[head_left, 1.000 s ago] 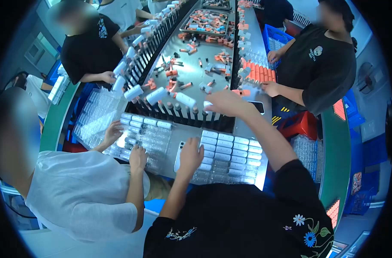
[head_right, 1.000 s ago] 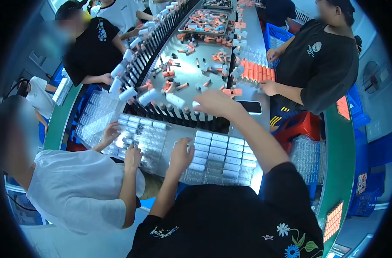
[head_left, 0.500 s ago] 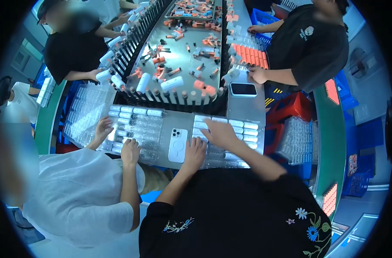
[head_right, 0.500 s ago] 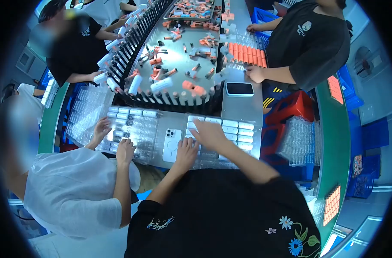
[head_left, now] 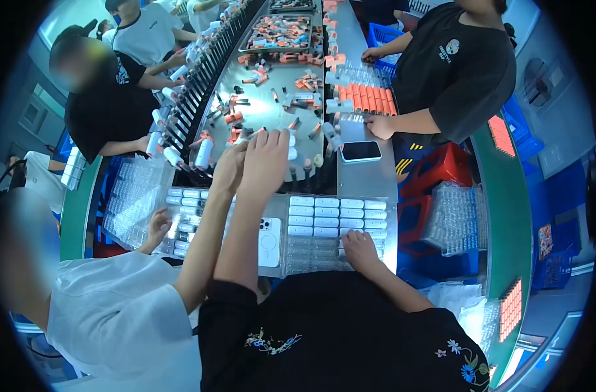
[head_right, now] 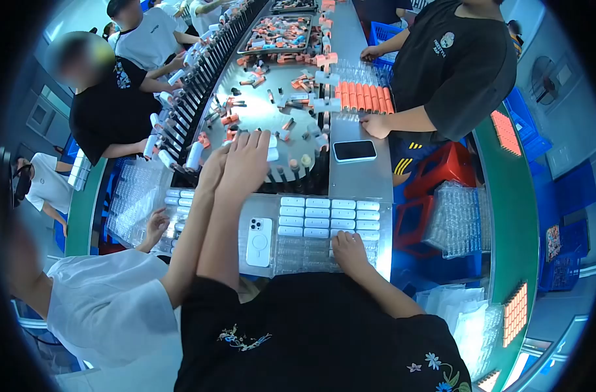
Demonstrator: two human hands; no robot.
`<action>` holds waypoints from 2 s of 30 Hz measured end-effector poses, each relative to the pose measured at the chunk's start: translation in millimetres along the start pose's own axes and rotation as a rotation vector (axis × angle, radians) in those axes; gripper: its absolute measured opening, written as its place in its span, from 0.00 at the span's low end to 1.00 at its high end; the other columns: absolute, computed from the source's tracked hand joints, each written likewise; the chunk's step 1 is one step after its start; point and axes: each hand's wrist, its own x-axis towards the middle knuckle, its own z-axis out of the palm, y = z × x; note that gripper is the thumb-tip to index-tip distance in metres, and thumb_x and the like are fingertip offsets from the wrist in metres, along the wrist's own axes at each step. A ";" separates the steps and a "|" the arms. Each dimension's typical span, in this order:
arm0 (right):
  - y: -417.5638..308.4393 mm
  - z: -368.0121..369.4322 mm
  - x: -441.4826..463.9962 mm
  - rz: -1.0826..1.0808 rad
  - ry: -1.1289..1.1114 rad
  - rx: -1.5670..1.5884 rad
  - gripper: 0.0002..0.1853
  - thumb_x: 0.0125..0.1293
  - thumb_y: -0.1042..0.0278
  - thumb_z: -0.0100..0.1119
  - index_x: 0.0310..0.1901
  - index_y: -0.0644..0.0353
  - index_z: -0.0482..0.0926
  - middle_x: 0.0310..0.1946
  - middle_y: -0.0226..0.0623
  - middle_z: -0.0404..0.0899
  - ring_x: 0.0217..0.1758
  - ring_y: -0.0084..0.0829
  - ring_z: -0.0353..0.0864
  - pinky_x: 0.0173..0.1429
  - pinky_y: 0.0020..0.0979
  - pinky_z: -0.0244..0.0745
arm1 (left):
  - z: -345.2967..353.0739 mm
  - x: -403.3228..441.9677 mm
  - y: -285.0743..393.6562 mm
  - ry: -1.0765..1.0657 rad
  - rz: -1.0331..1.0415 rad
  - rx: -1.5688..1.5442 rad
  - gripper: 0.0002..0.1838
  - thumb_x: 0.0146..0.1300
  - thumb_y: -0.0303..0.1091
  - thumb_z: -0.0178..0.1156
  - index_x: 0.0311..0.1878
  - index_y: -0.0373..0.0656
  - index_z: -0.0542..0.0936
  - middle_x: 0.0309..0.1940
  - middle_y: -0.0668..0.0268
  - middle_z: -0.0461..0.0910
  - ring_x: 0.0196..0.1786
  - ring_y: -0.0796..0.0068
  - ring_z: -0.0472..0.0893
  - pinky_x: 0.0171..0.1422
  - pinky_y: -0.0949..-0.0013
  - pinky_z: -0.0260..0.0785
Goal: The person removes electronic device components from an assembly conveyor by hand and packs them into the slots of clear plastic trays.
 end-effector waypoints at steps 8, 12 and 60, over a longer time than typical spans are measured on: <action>30.9 -112.3 53.9 0.228 -0.224 0.582 0.37 0.55 0.56 0.77 0.64 0.62 0.73 0.59 0.57 0.79 0.60 0.54 0.81 0.67 0.48 0.77 | 28.5 -20.9 -47.5 -0.406 -0.453 -0.384 0.37 0.68 0.53 0.68 0.65 0.29 0.69 0.57 0.36 0.82 0.55 0.38 0.85 0.60 0.46 0.77; 62.7 -179.9 131.9 -0.129 0.491 0.132 0.41 0.59 0.60 0.72 0.73 0.57 0.68 0.60 0.53 0.78 0.56 0.52 0.81 0.60 0.48 0.78 | 18.3 -18.7 -57.7 -0.470 -0.541 -0.088 0.34 0.66 0.52 0.69 0.61 0.31 0.72 0.54 0.41 0.84 0.56 0.41 0.85 0.59 0.46 0.79; 16.6 -178.2 54.9 0.366 0.295 1.557 0.19 0.76 0.67 0.64 0.63 0.62 0.74 0.50 0.40 0.85 0.48 0.23 0.84 0.51 0.28 0.77 | -1.9 3.0 107.9 0.249 -0.650 -0.959 0.25 0.72 0.41 0.66 0.61 0.35 0.69 0.47 0.41 0.82 0.46 0.38 0.84 0.51 0.46 0.76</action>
